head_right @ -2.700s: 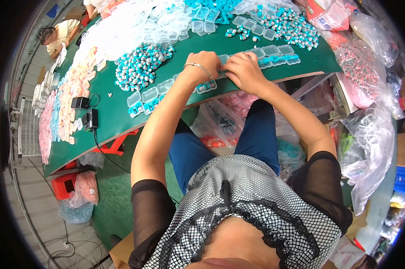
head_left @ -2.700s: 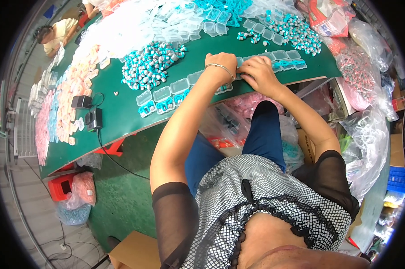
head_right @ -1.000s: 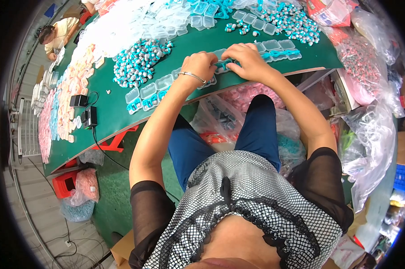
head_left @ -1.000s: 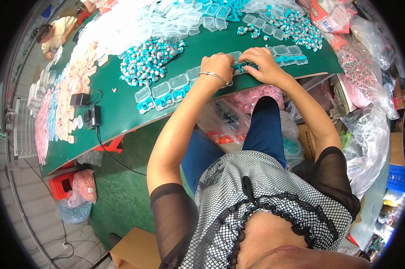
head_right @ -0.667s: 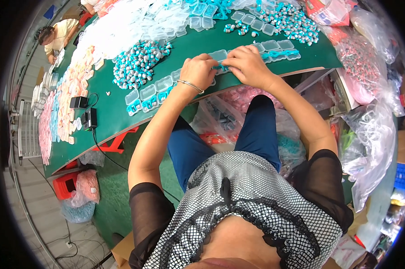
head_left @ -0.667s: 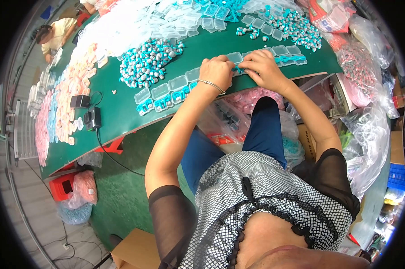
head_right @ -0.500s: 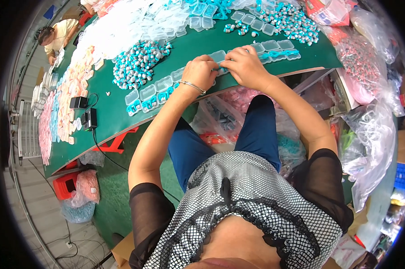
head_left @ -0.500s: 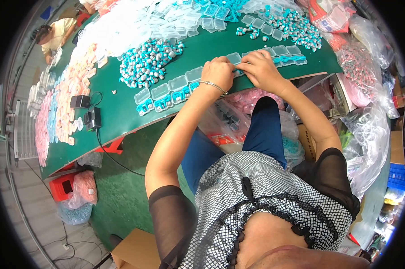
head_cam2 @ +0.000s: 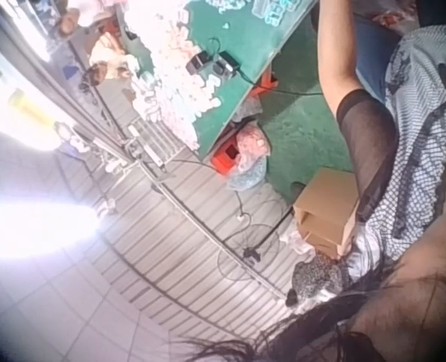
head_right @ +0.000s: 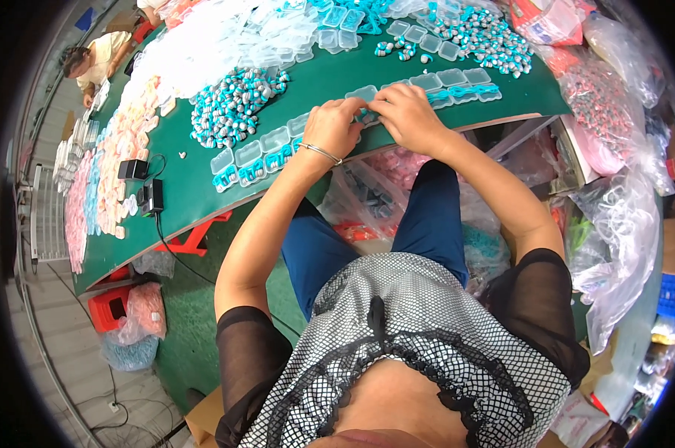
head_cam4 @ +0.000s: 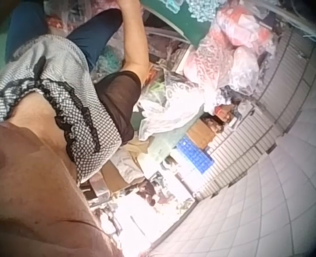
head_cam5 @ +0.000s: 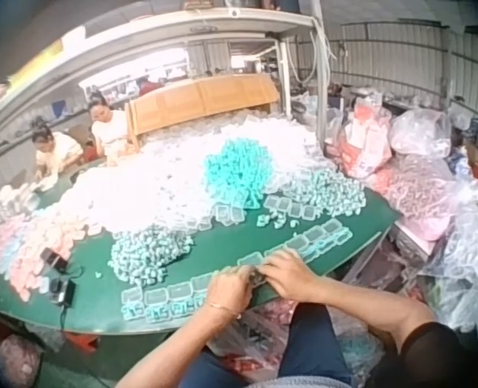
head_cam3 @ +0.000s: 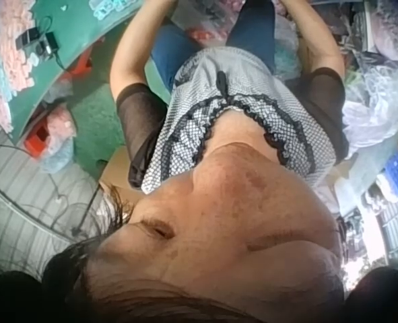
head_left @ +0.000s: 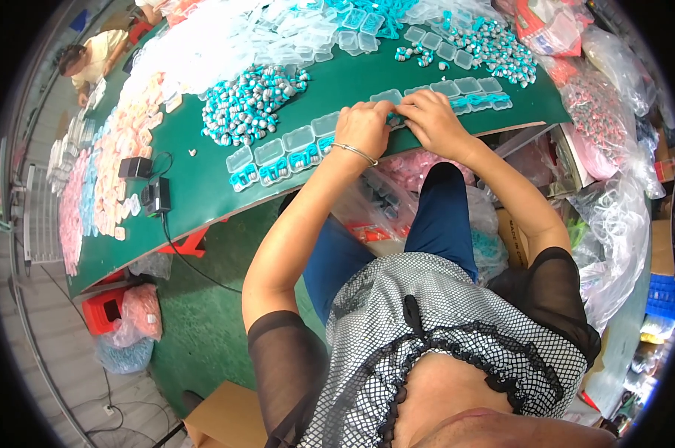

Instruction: Manually picking up small blue beads and placing them into individual plastic storage containers on a workbench.

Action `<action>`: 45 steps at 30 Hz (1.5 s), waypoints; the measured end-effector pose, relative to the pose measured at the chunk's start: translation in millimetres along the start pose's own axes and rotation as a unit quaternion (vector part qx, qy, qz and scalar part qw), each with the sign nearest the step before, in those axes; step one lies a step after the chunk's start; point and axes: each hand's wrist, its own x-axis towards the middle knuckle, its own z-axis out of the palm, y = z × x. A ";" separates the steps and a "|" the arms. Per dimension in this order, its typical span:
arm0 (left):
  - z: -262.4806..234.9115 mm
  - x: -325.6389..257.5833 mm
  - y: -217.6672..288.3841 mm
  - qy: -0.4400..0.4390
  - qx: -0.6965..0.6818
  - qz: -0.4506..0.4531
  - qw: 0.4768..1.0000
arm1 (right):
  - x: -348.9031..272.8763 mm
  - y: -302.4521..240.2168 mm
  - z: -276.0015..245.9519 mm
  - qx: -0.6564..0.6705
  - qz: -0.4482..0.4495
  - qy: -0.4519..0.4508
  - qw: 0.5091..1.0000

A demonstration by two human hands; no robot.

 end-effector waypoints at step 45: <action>-0.7 2.3 1.4 -0.014 -0.025 0.039 0.999 | 2.7 5.1 -12.0 -0.045 0.047 0.027 0.998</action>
